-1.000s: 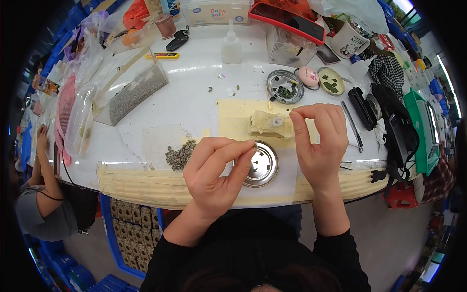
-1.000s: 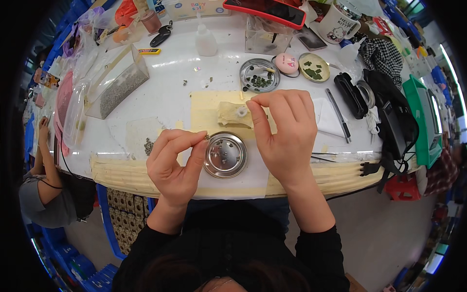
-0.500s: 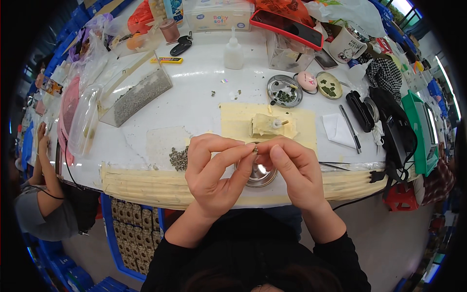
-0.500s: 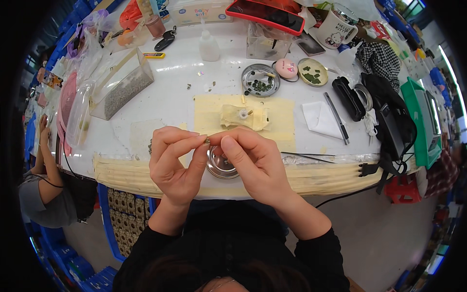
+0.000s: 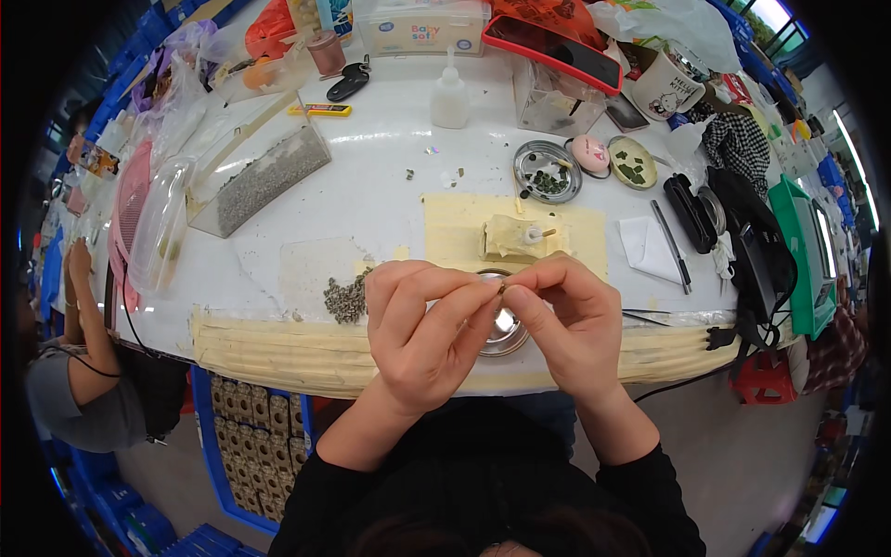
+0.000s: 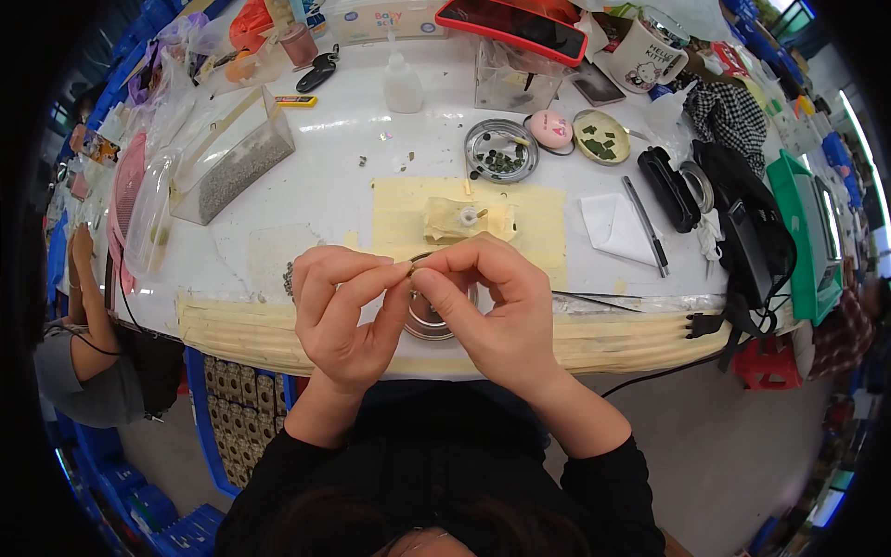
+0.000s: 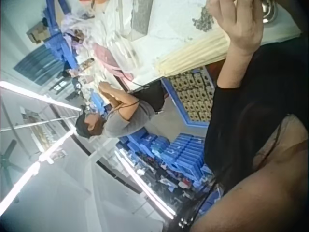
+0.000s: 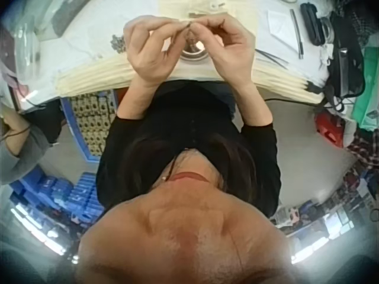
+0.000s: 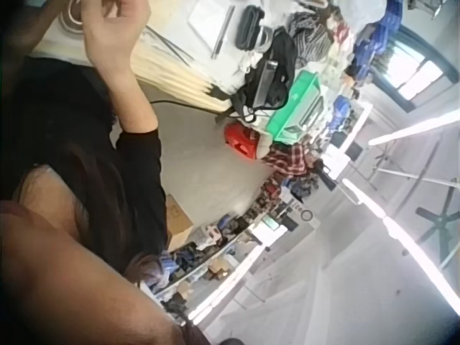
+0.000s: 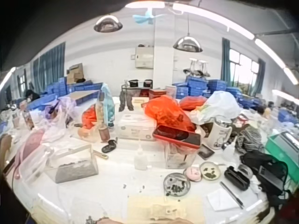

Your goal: Assembling or sorting small metal components on a workbench.

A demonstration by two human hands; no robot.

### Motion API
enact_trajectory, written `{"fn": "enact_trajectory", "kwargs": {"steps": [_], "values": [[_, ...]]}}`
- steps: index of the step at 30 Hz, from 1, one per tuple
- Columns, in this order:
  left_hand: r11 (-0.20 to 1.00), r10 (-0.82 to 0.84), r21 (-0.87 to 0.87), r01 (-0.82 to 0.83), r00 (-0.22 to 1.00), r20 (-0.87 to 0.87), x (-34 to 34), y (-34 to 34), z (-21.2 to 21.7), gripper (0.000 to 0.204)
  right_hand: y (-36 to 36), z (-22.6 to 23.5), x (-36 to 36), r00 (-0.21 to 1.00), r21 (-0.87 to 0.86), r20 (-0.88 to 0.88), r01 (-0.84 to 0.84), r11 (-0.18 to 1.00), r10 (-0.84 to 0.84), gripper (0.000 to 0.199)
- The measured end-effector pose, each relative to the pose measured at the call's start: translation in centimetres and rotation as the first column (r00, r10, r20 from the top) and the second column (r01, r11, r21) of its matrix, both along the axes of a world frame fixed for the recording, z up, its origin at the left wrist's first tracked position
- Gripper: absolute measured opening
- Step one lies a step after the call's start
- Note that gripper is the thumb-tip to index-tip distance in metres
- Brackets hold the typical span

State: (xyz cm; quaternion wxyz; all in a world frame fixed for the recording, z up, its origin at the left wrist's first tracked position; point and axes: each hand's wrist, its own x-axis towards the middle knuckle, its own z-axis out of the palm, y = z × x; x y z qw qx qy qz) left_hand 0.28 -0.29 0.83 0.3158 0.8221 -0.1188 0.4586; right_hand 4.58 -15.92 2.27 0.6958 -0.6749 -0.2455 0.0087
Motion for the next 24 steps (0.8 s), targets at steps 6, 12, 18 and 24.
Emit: {"fn": "enact_trajectory", "kwargs": {"steps": [6, 12, 18, 24], "values": [[0.999, -0.017, -0.049, 0.015, 0.999, -0.040, 0.2, 0.2, 0.0, 0.023, -0.2, 0.3, -0.7, 0.752, -0.179, 0.648, 0.300, 0.937, -0.117, 0.032], [0.993, -0.044, -0.111, 0.041, 0.999, -0.023, 0.0, 0.3, 0.2, 0.022, -0.2, -0.7, -0.7, 0.991, -0.100, 0.133, 0.032, 0.994, -0.019, 0.022], [0.996, -0.043, -0.074, 0.040, 0.999, -0.029, 0.1, 0.4, -0.1, 0.021, -0.6, -0.6, -0.8, 0.926, 0.209, -0.316, -0.142, 0.967, 0.205, 0.023], [0.997, 0.009, -0.078, -0.013, 0.999, -0.040, 0.3, 0.0, -0.2, 0.023, -1.1, 0.8, -1.3, 0.954, -0.154, 0.300, 0.044, 0.987, 0.004, 0.026]]}}
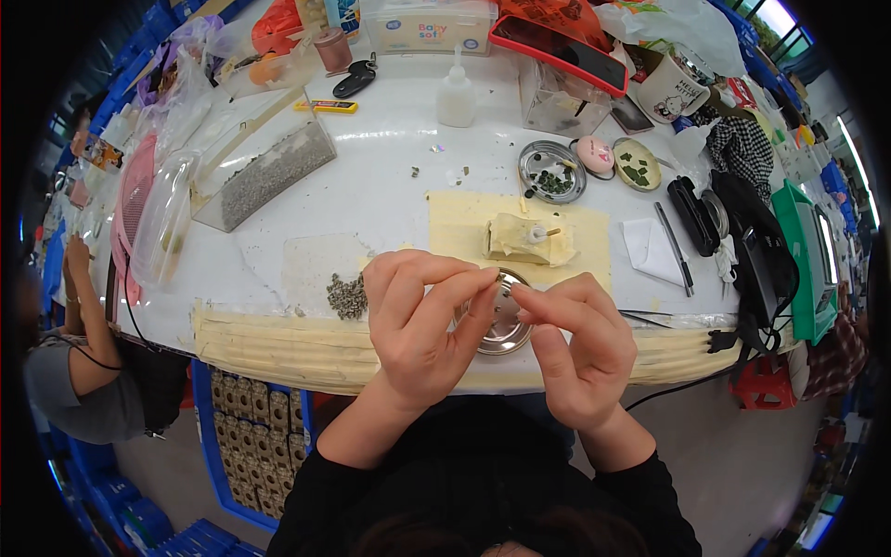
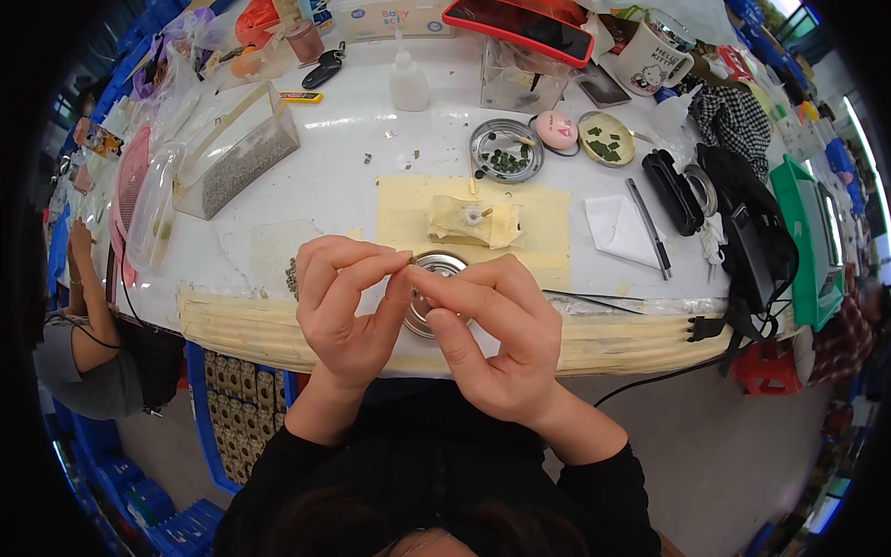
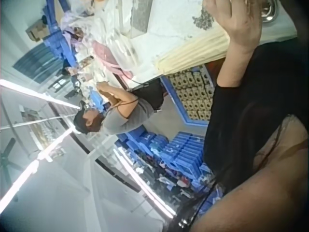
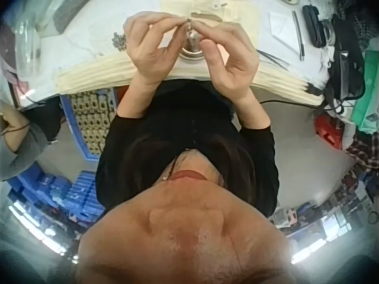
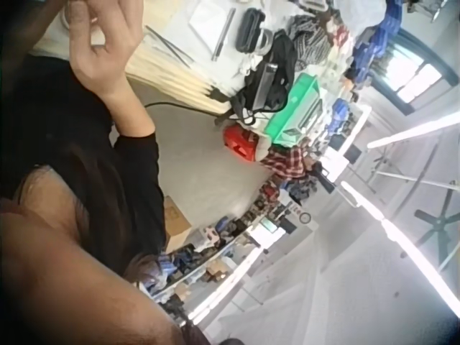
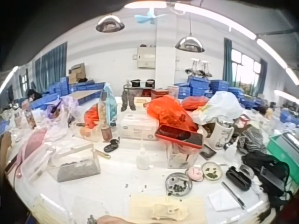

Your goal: Assembling or sorting small metal components on a workbench.

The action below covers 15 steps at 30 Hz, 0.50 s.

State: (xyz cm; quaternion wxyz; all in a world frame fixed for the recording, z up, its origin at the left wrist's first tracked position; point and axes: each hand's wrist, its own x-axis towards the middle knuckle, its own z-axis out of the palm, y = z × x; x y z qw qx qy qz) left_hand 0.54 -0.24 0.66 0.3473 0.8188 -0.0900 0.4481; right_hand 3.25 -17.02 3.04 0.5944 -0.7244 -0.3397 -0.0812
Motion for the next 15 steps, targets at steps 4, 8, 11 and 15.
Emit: {"fn": "enact_trajectory", "kwargs": {"steps": [4, 8, 11, 15], "values": [[0.999, -0.018, -0.032, 0.018, 1.000, 0.011, -0.1, 0.0, 0.1, 0.023, 0.7, -0.7, -0.1, 0.999, -0.018, -0.029, 0.036, 0.999, -0.037, 0.026], [0.998, -0.050, -0.047, 0.051, 0.999, 0.021, -0.1, 0.1, 0.2, 0.023, 0.9, -1.8, -0.2, 0.943, 0.153, -0.319, -0.047, 0.987, 0.095, 0.025], [0.997, -0.062, -0.036, 0.063, 0.998, 0.027, -0.1, 0.2, 0.3, 0.024, 1.1, -1.2, -0.3, 0.794, 0.351, -0.553, -0.052, 0.935, 0.252, 0.024], [0.999, -0.030, 0.024, 0.030, 0.999, 0.023, -0.1, 0.2, 0.2, 0.023, 0.9, -1.0, -0.1, 0.871, 0.298, -0.463, -0.023, 0.954, 0.166, 0.024]]}}
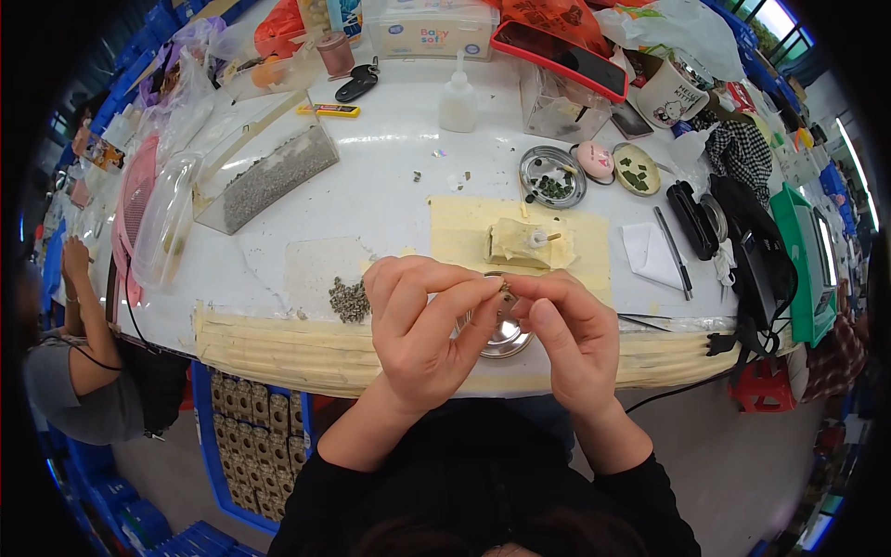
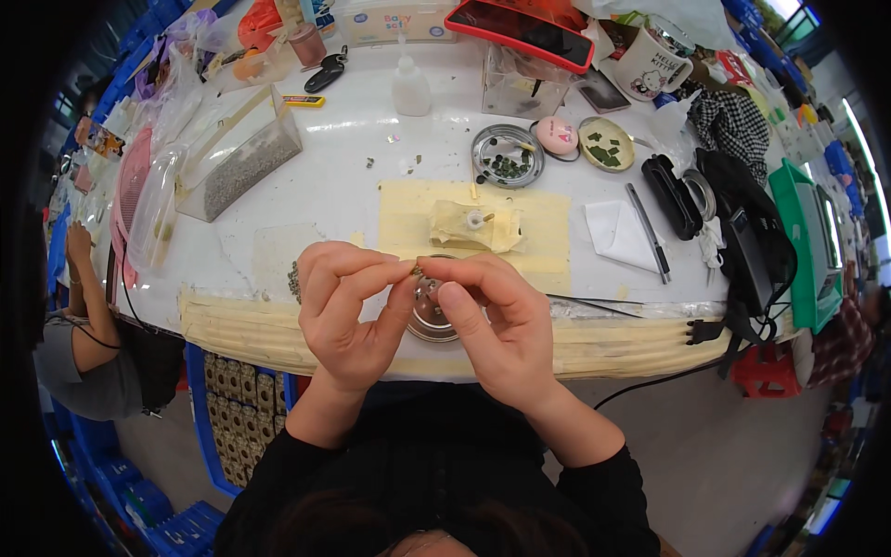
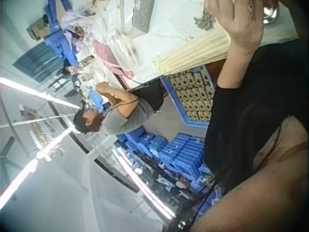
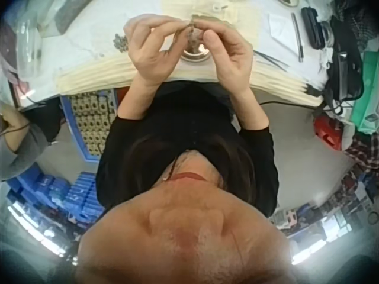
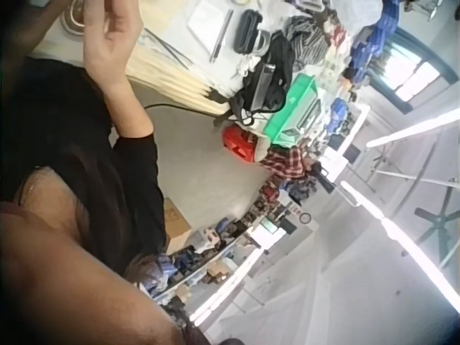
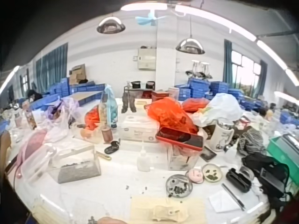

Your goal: Assembling or sorting small metal components on a workbench.

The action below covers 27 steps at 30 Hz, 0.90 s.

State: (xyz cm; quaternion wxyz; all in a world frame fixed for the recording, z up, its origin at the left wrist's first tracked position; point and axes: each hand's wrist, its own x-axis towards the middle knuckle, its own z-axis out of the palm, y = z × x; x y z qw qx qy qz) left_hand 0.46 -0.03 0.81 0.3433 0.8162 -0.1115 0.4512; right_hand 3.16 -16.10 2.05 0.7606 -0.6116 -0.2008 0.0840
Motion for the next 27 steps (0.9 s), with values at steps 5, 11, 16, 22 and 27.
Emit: {"fn": "enact_trajectory", "kwargs": {"steps": [5, 11, 16, 22, 27], "values": [[0.999, 0.039, 0.015, -0.039, 0.999, -0.019, 0.2, -0.1, -0.1, 0.022, -0.3, 0.5, -0.2, 0.766, -0.302, 0.641, 0.303, 0.904, -0.043, 0.034], [0.999, 0.012, -0.051, -0.011, 1.000, 0.004, 0.1, 0.0, -0.2, 0.022, 0.2, -0.5, -0.2, 0.782, -0.317, 0.620, 0.332, 0.888, -0.071, 0.037], [0.998, -0.041, -0.039, 0.042, 0.999, 0.013, 0.1, 0.2, -0.2, 0.024, -0.2, -0.8, -0.4, 0.991, 0.052, -0.081, -0.103, 0.993, 0.107, 0.030], [0.999, -0.027, 0.026, 0.026, 0.999, 0.031, -0.1, -0.2, -0.3, 0.027, -0.3, -0.7, 0.0, 0.967, 0.175, -0.218, -0.096, 0.980, 0.134, 0.020], [0.999, 0.004, 0.041, -0.005, 1.000, 0.021, -0.1, -0.3, -0.3, 0.026, 0.0, -0.3, -0.1, 0.985, -0.088, 0.145, 0.111, 0.990, -0.098, 0.022]]}}
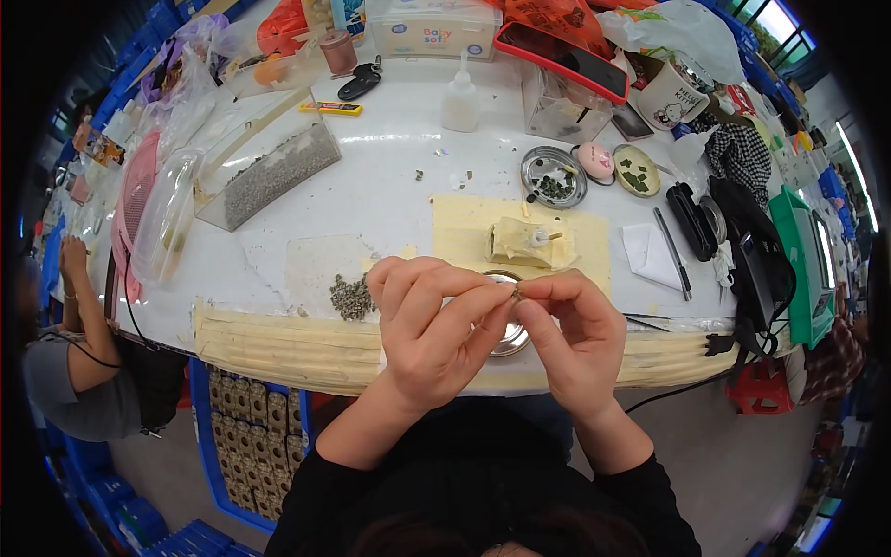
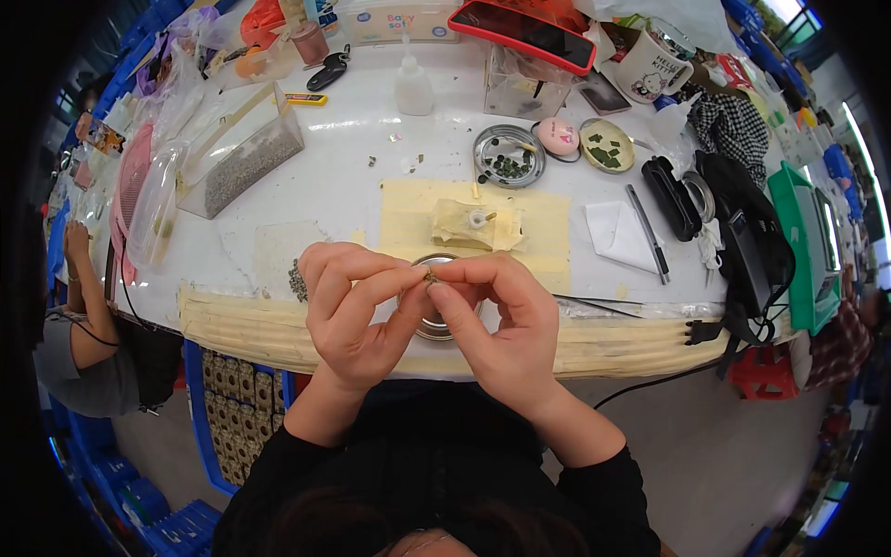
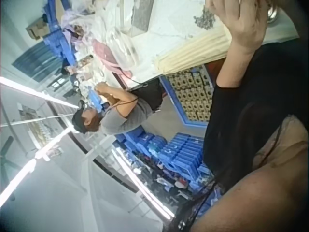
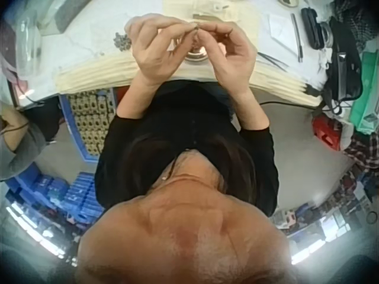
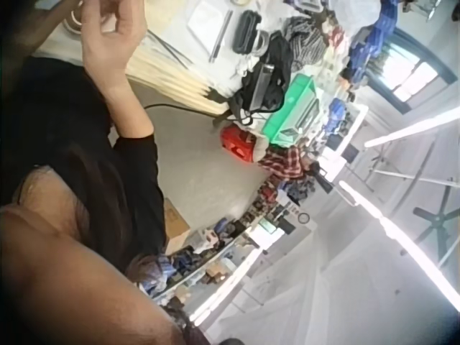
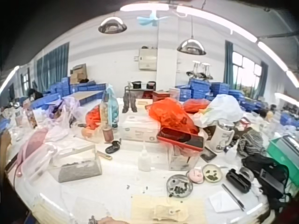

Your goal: Assembling or sorting small metal components on a workbench.

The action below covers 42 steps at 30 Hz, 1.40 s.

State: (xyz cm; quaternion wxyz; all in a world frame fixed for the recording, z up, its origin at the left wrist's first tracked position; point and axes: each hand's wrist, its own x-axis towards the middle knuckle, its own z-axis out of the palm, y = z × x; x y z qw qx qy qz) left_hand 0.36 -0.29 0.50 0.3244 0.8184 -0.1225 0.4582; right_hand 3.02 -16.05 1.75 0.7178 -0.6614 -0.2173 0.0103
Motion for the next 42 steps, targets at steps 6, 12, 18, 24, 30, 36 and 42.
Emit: {"fn": "enact_trajectory", "kwargs": {"steps": [6, 12, 18, 24, 30, 36, 42], "values": [[0.999, 0.004, -0.042, -0.005, 1.000, -0.028, 0.1, 0.3, 0.0, 0.024, 0.4, 0.4, 0.1, 0.777, -0.260, 0.626, 0.290, 0.921, -0.068, 0.031], [0.996, -0.020, -0.085, 0.020, 1.000, -0.007, 0.1, 0.4, 0.2, 0.024, 0.3, -0.2, -0.4, 0.982, -0.107, 0.187, 0.041, 0.993, -0.020, 0.028], [0.998, -0.046, -0.033, 0.046, 0.999, 0.010, -0.1, 0.4, 0.1, 0.026, -0.2, -0.5, -0.3, 0.933, 0.242, -0.297, -0.134, 0.961, 0.205, 0.024], [0.995, 0.001, 0.100, 0.001, 1.000, -0.022, -0.6, 0.1, 0.7, 0.026, -0.4, -0.4, -0.1, 0.960, 0.177, -0.259, -0.058, 0.983, 0.103, 0.018], [0.999, 0.029, 0.028, -0.028, 0.999, -0.020, -0.3, -0.1, 0.0, 0.025, 0.1, 0.0, 0.0, 0.810, -0.229, 0.574, 0.301, 0.926, -0.121, 0.029], [0.999, 0.036, -0.010, -0.036, 0.997, -0.069, -0.3, 0.2, -0.2, 0.022, 0.8, -0.3, 0.5, 0.583, -0.250, 0.810, 0.450, 0.858, -0.069, 0.038], [1.000, 0.027, -0.013, -0.028, 0.996, -0.080, -0.2, 0.3, -0.1, 0.021, 0.7, -0.5, 1.0, 0.457, -0.237, 0.888, 0.551, 0.800, -0.052, 0.037]]}}
